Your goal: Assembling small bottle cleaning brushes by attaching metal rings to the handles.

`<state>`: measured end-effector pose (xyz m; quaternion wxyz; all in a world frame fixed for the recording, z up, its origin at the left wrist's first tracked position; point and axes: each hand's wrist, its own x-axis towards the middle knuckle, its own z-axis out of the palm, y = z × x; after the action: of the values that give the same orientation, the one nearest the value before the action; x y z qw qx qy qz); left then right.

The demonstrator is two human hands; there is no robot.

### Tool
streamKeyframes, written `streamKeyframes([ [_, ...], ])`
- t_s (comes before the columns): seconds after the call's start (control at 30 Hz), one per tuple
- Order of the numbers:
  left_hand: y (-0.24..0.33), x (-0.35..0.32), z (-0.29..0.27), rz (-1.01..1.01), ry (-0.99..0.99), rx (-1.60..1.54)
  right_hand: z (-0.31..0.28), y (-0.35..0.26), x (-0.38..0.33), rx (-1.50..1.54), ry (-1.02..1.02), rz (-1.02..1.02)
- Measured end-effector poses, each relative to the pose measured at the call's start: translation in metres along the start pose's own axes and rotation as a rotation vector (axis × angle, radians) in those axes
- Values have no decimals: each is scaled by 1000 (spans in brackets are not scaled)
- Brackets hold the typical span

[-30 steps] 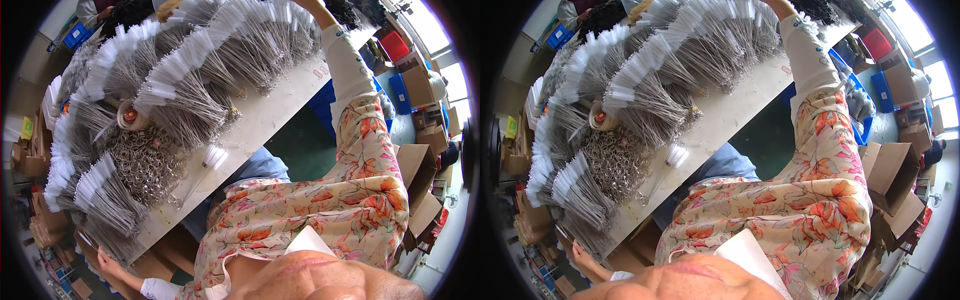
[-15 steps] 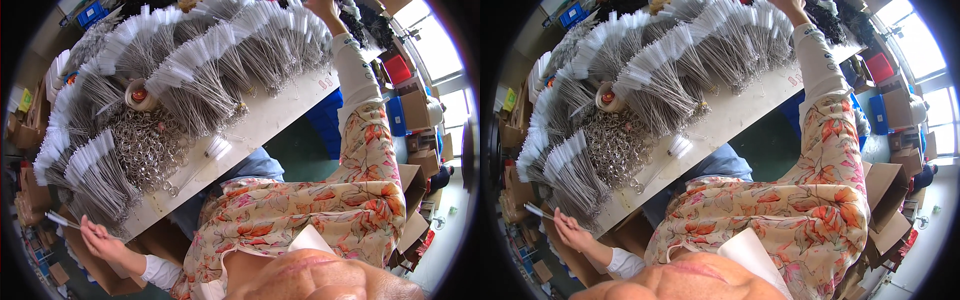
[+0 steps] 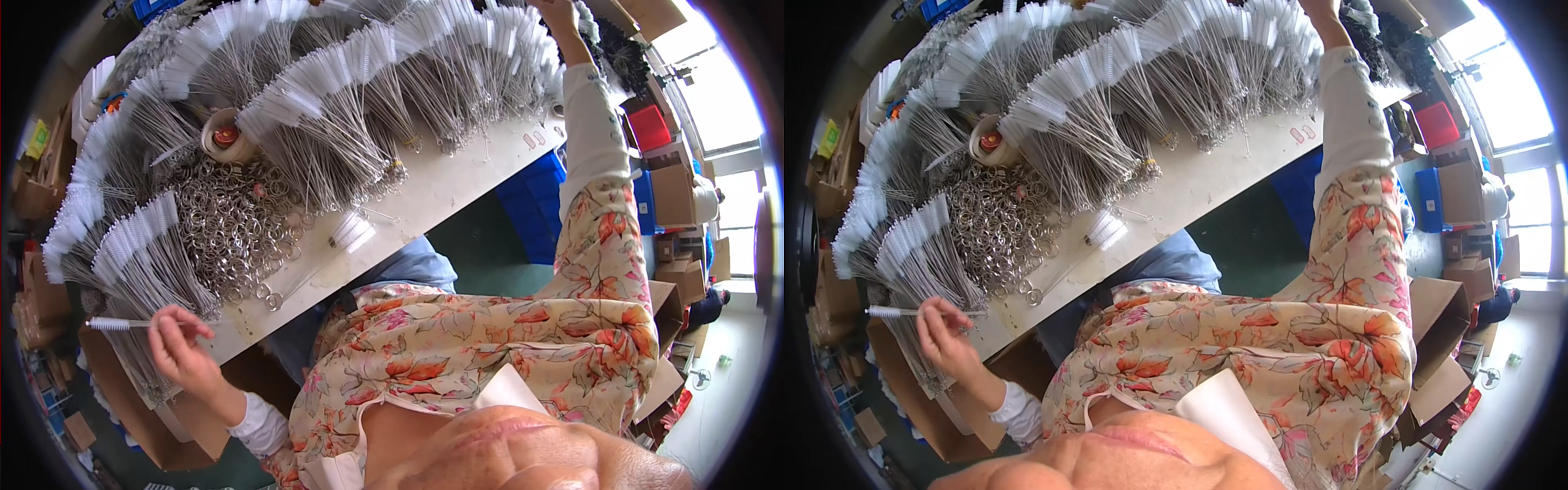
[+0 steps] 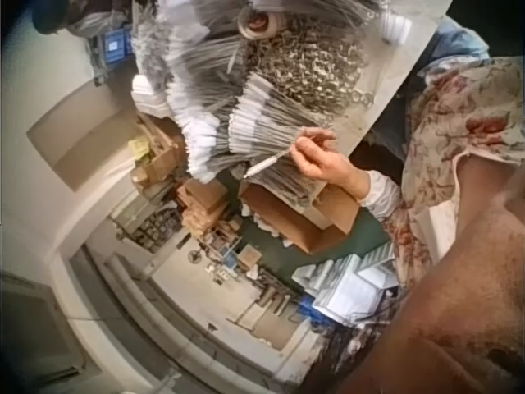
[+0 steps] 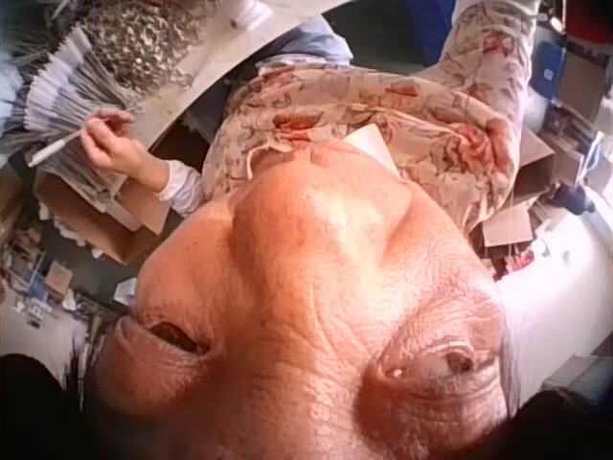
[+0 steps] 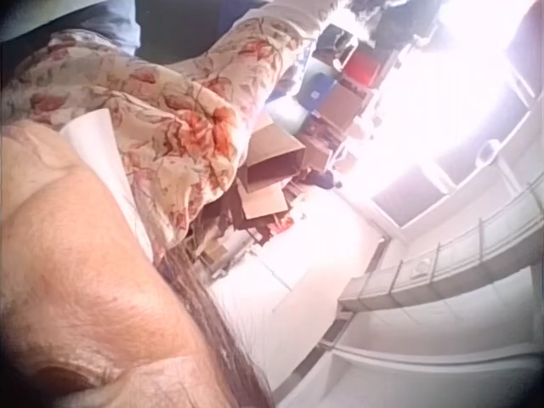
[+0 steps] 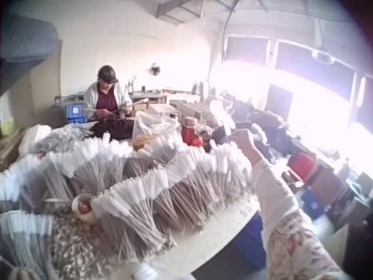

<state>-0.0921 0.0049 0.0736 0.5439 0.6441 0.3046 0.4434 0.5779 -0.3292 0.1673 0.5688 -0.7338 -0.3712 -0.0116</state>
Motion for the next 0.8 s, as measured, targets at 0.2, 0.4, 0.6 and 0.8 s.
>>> streamKeyframes([
  [0.2,-1,-1,19,44,-47,-12,9,20,-25,-498,310,80],
  [0.4,-11,-4,-8,-26,-21,51,-54,84,-72,-778,443,123],
  [0.6,-16,-8,-1,-83,-4,55,-1,87,-106,-803,198,505],
  [0.8,-17,-7,12,-72,-34,7,-13,57,-78,-669,971,-203],
])
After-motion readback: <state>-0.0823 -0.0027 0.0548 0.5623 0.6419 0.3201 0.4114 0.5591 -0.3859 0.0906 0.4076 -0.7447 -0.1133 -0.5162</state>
